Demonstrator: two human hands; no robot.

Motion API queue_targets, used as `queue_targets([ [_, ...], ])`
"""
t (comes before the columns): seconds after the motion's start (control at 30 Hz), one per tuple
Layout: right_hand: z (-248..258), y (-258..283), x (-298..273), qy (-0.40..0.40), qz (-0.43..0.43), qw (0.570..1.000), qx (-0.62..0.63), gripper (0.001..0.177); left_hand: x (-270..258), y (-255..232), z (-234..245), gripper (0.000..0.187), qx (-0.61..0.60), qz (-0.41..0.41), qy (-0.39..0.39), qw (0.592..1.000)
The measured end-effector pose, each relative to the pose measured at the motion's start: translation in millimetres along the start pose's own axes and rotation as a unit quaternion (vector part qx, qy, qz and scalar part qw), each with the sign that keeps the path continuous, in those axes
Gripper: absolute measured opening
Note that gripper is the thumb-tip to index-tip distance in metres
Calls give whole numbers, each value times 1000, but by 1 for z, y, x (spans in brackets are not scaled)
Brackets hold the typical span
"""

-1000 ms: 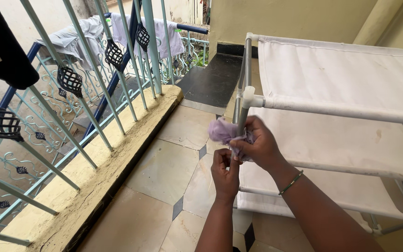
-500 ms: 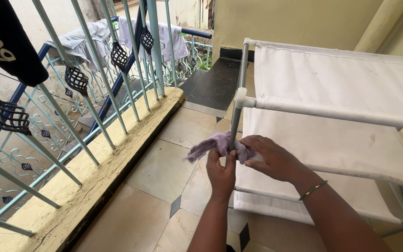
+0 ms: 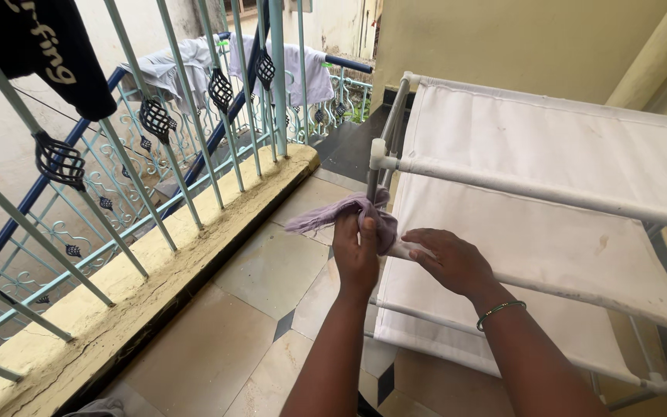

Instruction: The person cleans a multi-tier shelf by wiping down its plastic frame and fabric tiers with a cloth.

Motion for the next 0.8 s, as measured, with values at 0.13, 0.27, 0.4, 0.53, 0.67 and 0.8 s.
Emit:
queue_targets([
  [0.13, -6, 18, 17, -27, 3, 992, 124, 40, 16, 37, -13, 44, -297, 168, 2, 940],
  [0.27, -39, 13, 44, -40, -110, 954, 275, 18, 11, 50, 15, 32, 35, 168, -27, 985],
  [0.4, -48, 5, 63, -77, -93, 943, 309, 12, 36, 42, 26, 42, -11, 170, 48, 984],
  [0.53, -34, 25, 64, -111, -32, 941, 318, 25, 51, 38, 31, 26, 69, 304, 211, 926],
  [0.67, -46, 21, 69, -37, -171, 965, 197, 23, 59, 27, 38, 28, 300, 222, 213, 903],
  [0.8, -42, 30, 72, -72, -130, 982, 119, 36, 61, 21, 31, 25, 242, 99, 102, 960],
])
Point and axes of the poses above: each hand's wrist, its own x-axis towards the middle knuckle, its own z-axis out of the back of the hand, y = z × x, the point moved 6 cm from there along x, towards the middle knuckle, and after that the axes turned 3 degrees about z, right-handed, at the moved point
